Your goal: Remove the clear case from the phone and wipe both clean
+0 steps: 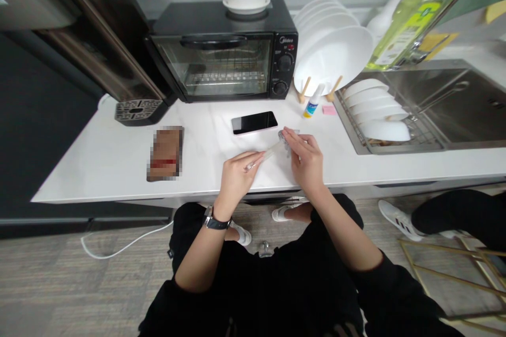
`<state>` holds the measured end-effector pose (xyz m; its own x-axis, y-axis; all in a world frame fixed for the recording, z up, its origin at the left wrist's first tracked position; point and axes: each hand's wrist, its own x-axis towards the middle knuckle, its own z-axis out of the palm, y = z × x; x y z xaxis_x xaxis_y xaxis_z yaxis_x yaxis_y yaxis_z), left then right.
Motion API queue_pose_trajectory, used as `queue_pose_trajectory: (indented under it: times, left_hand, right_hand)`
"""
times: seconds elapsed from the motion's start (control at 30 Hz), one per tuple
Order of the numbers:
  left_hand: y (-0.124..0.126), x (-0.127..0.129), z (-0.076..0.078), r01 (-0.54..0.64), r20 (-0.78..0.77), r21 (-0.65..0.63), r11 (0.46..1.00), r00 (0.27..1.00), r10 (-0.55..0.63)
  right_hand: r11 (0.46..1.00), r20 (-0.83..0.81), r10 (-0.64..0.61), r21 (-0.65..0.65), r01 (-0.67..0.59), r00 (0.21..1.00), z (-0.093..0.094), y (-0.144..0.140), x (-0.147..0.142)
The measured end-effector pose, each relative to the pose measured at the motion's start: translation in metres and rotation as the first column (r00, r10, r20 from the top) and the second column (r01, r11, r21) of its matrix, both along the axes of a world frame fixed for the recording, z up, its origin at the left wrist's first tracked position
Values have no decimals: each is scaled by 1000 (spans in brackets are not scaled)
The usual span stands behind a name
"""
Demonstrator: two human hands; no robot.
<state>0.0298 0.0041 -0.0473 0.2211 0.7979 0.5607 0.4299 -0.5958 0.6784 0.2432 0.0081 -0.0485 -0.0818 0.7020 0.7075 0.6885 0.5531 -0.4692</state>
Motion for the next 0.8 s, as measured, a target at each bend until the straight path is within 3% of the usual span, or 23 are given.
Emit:
queue_pose_trajectory:
  times: [0.17,0.33,0.53,0.8]
  left_hand:
    - [1,-1,0,-39,-74,49,998,996,42]
    - [1,-3,-4,-87,-88,99,991,991,96]
    - [1,-3,-2,-34,-108,89,995,993,43]
    - [0,-2,-4,14,-55,42,999,998,-12]
  right_hand:
    - [984,6,174,-34,-174,985,-4,-29,-44]
    - [974,-11,224,12,-224,974,-9,-49,-70]
    - [970,36,243,8,-243,969,-9,-32,-43]
    - [998,-93,-27,-56,21,995,0,3,1]
